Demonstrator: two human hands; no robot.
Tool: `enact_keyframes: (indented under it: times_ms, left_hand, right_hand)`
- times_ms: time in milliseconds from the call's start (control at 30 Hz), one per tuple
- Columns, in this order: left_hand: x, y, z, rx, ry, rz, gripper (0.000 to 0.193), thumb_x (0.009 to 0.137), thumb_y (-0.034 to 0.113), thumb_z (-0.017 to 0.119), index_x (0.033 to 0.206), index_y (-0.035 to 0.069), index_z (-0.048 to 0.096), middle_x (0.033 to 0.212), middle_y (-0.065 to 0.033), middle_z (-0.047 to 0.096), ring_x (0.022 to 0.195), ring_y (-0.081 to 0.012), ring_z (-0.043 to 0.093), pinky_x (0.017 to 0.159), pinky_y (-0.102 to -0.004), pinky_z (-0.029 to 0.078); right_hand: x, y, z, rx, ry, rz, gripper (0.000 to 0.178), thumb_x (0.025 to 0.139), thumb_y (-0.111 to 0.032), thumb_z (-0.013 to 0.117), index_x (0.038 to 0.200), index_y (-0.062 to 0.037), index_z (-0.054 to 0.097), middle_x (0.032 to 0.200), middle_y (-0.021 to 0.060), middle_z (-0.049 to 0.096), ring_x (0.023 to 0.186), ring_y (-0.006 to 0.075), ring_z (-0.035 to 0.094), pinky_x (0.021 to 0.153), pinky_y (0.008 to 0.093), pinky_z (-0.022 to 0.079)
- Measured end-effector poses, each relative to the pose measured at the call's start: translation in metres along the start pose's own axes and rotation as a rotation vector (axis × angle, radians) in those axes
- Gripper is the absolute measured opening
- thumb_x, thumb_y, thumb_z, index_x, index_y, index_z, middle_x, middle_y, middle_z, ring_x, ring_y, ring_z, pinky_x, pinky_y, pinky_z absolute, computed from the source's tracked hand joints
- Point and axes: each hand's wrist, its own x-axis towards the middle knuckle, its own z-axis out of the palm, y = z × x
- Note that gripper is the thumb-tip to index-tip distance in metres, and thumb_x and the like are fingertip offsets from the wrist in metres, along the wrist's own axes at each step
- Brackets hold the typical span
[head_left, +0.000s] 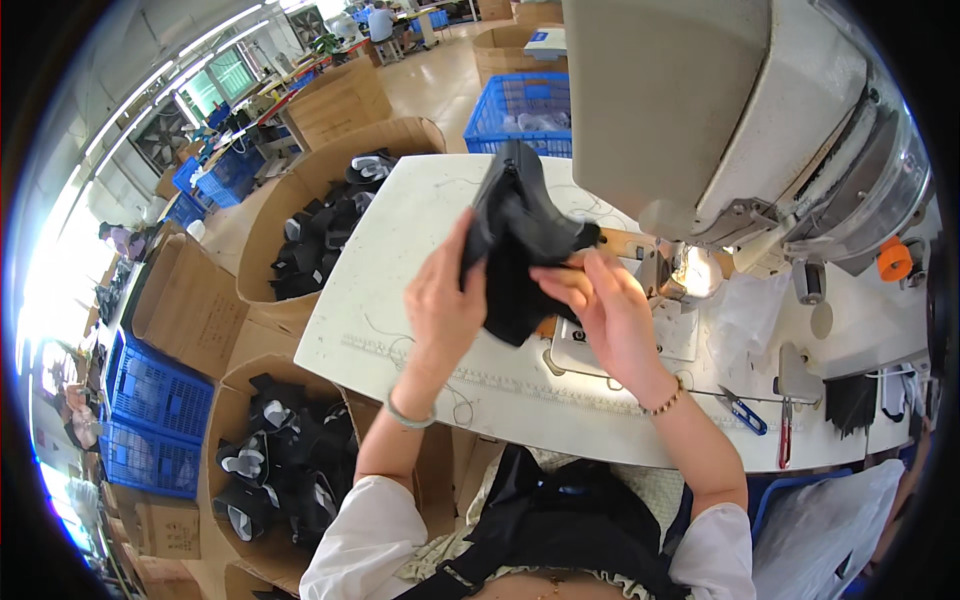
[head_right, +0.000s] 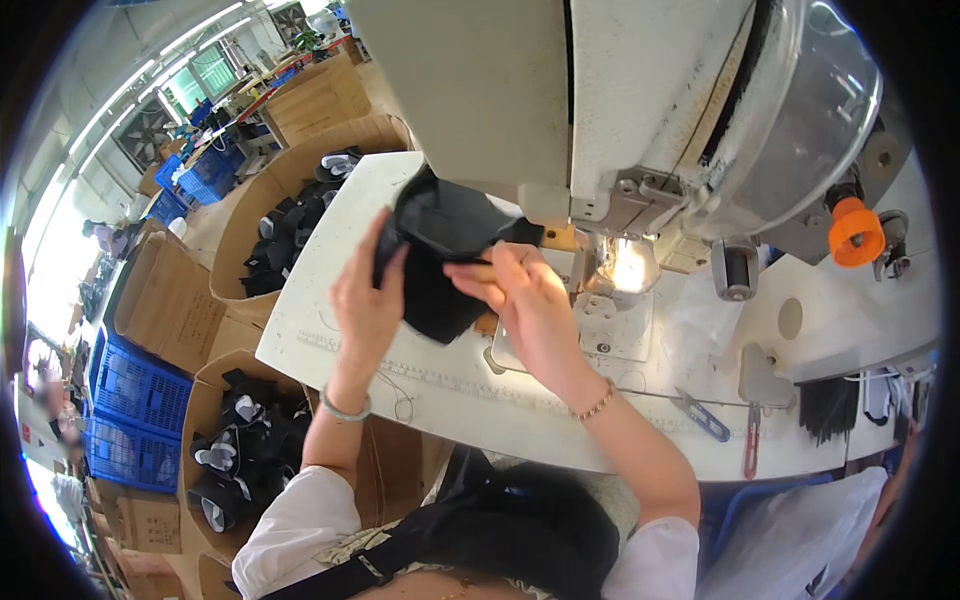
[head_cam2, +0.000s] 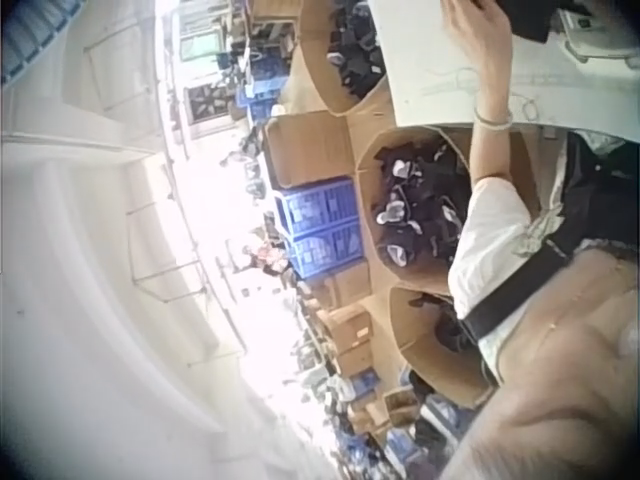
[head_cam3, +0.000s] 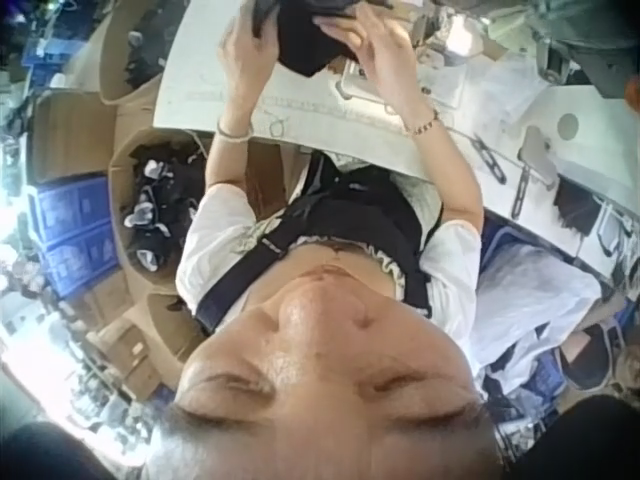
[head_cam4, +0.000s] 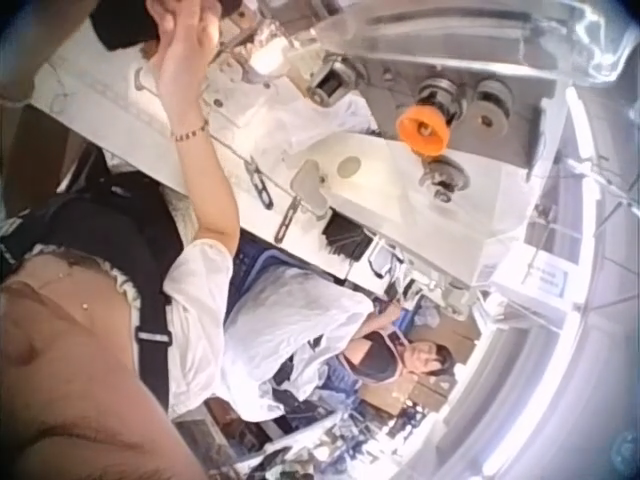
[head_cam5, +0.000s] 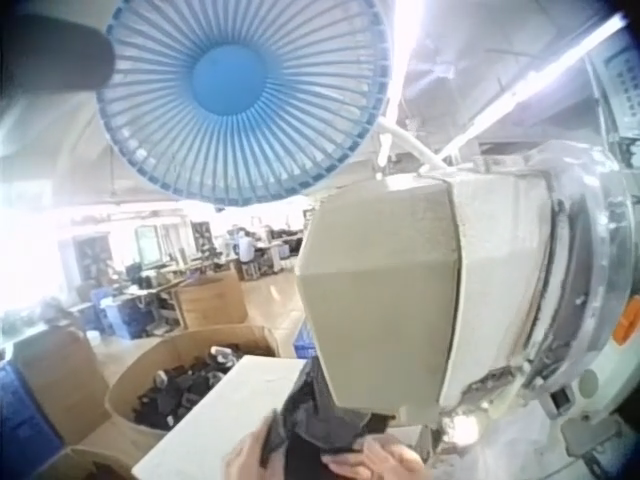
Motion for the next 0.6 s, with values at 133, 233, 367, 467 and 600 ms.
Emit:
enact_keyframes:
  times_ms: [133, 233, 367, 467, 600]
  left_hand:
    - [0.026, 0.016, -0.047, 0.037, -0.174, -0.165, 0.034, 0.081, 0.015, 0.067, 0.114, 0.009, 0.062, 0.080, -0.0145, 0.068, 0.057, -0.0291, 0.063, 0.059, -0.0328, 0.049]
    - [0.032, 0.029, -0.069, 0.121, -0.435, -0.153, 0.037, 0.078, 0.012, 0.069, 0.114, 0.004, 0.061, 0.080, -0.0175, 0.067, 0.069, -0.0213, 0.067, 0.065, -0.0286, 0.049]
    - [0.027, 0.027, -0.073, 0.025, -0.708, -0.242, 0.044, 0.075, 0.013, 0.070, 0.117, 0.005, 0.059, 0.067, -0.0129, 0.061, 0.055, -0.0164, 0.053, 0.060, -0.0291, 0.044]
    - [0.028, 0.005, -0.063, -0.148, -0.768, -0.287, 0.042, 0.079, 0.016, 0.069, 0.117, 0.002, 0.058, 0.080, -0.0104, 0.065, 0.066, -0.0132, 0.057, 0.066, -0.0276, 0.046]
    - [0.020, -0.019, -0.042, -0.272, -0.799, -0.269, 0.038, 0.085, 0.023, 0.066, 0.113, -0.001, 0.058, 0.093, -0.0082, 0.066, 0.075, -0.0136, 0.058, 0.071, -0.0266, 0.047]
  right_hand:
    - [-0.023, -0.008, 0.018, -1.158, -0.134, -0.583, 0.048, 0.082, -0.014, 0.070, 0.120, -0.0012, 0.043, 0.129, 0.0153, 0.044, 0.107, 0.0281, 0.057, 0.093, 0.0359, 0.047]
    - [-0.027, -0.012, 0.028, -1.773, -0.074, -0.814, 0.054, 0.080, -0.015, 0.072, 0.122, 0.0001, 0.042, 0.131, 0.0179, 0.041, 0.108, 0.0336, 0.055, 0.091, 0.0378, 0.046]
    - [-0.010, -0.011, 0.027, -1.460, -0.251, -0.368, 0.045, 0.086, -0.020, 0.066, 0.120, 0.0023, 0.047, 0.099, 0.0191, 0.061, 0.090, 0.0340, 0.062, 0.083, 0.0362, 0.049]
    - [-0.002, -0.011, 0.013, -1.336, -0.175, -0.324, 0.034, 0.090, -0.024, 0.058, 0.108, 0.0052, 0.055, 0.074, 0.0211, 0.061, 0.065, 0.0345, 0.059, 0.062, 0.0369, 0.047]
    - [0.008, -0.005, -0.009, -1.180, -0.124, -0.187, 0.035, 0.090, -0.027, 0.059, 0.105, 0.0050, 0.059, 0.066, 0.0149, 0.060, 0.054, 0.0217, 0.053, 0.055, 0.0318, 0.042]
